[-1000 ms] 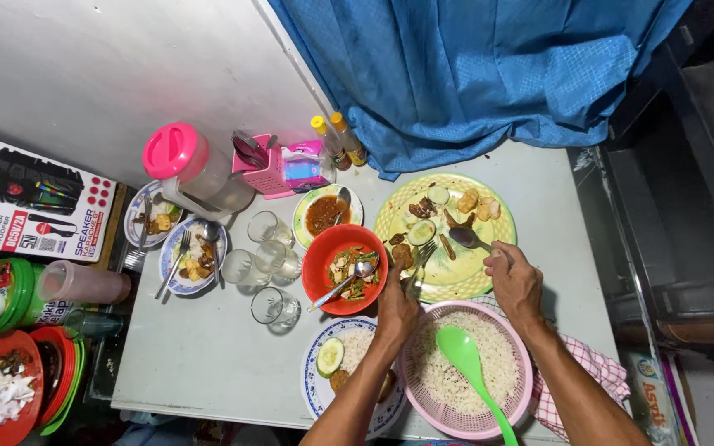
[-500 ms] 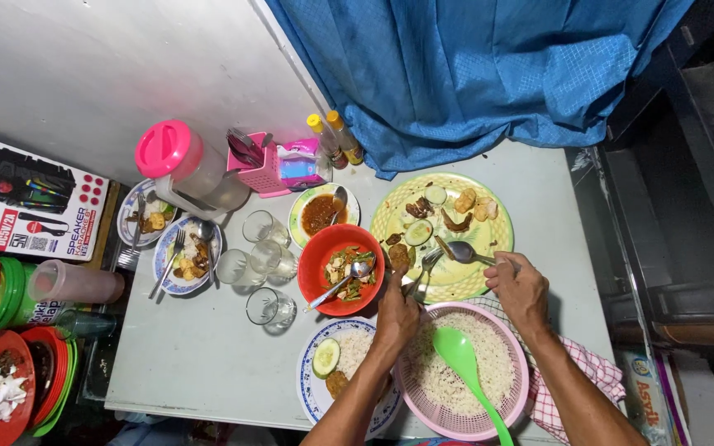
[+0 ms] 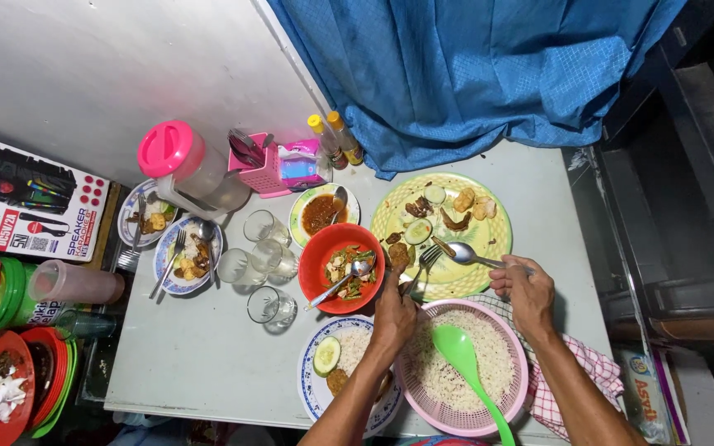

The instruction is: Prepare a plate of food by scooping rice and adding various side dishes using a spoon and fork.

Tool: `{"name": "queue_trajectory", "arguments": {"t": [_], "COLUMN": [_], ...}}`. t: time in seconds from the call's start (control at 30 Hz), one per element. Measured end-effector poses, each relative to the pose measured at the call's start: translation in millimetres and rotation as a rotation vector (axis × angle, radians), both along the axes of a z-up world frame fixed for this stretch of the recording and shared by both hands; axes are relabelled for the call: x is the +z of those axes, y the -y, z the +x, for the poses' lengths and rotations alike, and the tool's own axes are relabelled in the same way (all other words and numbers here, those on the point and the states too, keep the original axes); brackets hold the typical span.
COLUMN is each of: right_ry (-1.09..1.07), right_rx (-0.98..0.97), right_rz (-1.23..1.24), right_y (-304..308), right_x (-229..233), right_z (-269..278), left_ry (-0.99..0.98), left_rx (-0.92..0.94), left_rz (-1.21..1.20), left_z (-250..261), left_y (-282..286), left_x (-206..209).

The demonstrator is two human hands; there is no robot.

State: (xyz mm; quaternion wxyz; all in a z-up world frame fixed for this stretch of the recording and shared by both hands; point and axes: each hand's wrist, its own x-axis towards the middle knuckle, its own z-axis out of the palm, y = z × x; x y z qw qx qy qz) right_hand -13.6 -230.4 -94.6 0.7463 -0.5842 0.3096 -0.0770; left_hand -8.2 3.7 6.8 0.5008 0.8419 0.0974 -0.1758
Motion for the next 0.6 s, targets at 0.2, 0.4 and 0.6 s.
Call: {"name": "queue_trajectory", "arguments": {"t": [0.2, 0.4, 0.6], "right_ry": [0.025, 0.038, 0.041], "right_rx": [-0.011, -0.007, 0.040], "right_rz": [0.027, -0.048, -0.085], "right_y": [3, 2, -13], "right_x": [1, 22, 57], "right_z": [-7, -13, -34], "left_ry": [-0.033, -0.004, -0.006], "left_rx": [0.026, 0.059, 0.123], "left_rz": [-0.041, -0.139, -0.321], "left_z": [-11, -18, -40], "left_y": [9, -6, -31], "left_x": [49, 28, 49]}}
